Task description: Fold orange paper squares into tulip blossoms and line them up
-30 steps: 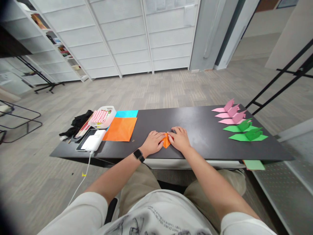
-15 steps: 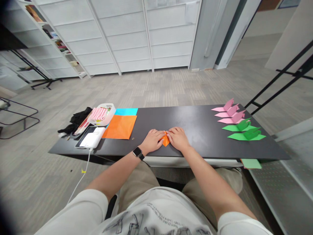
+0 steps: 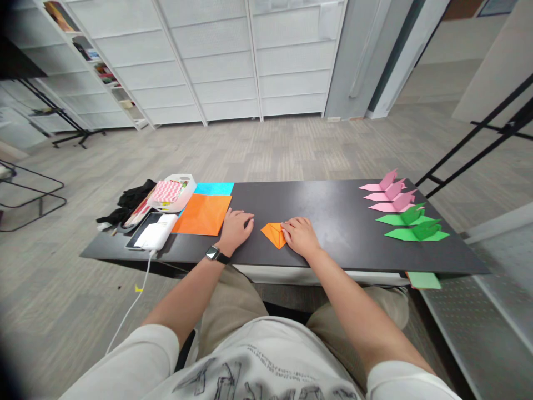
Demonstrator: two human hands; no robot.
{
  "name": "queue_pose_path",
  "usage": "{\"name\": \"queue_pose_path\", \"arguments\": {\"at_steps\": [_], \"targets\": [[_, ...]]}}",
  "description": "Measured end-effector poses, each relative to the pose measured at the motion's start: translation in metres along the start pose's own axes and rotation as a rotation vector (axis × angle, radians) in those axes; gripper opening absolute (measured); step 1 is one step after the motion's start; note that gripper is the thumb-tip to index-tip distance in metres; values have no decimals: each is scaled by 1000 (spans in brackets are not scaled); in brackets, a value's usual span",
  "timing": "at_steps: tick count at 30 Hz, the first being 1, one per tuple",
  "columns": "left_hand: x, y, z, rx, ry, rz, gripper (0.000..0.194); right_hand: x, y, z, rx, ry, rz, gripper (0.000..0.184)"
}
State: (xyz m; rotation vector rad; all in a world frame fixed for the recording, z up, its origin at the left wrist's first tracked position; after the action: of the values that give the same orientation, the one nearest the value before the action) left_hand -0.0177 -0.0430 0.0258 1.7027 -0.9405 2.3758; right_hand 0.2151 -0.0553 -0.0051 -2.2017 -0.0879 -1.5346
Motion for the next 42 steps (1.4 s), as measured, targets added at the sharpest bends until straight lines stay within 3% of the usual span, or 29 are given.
{"name": "queue_pose_path", "arguments": {"at_steps": [3, 6, 9, 14, 18, 26, 35, 42], "targets": [[1, -4, 8, -119, 110, -32, 24, 0, 0, 0, -2, -18, -2, 34], [-16, -5, 41, -319, 199, -144, 23, 1, 0, -2, 1, -18, -15, 33], [-33, -4, 62, -378, 205, -194, 24, 4, 0, -3, -9, -9, -8, 28], [-41, -5, 61, -353, 244, -160, 22, 11, 1, -4, -4, -16, 59, 18], [-41, -6, 55, -318, 254, -145, 35, 8, 0, -3, 3, 2, 50, 13], [-49, -7, 47, -188, 252, -166, 45, 0, 0, -2, 70, -78, 1, 38], [-47, -6, 47, -187, 254, -159, 50, 11, -3, 9, -58, -185, 34, 38], [-45, -5, 50, -197, 237, -155, 54, 4, -6, 13, -81, -174, 24, 37]]}}
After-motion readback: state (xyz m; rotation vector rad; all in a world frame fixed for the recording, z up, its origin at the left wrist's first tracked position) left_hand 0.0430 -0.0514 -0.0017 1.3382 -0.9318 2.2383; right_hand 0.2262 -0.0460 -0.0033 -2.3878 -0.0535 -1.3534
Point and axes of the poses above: each hand's wrist, its own y-axis away from the middle knuckle, its own x-axis out of the back of the hand, z = x × y, the point moved 7 cm from there along -y, towards the middle knuckle, and after that the axes turned 10 degrees about -x, right-handed, at the moved point
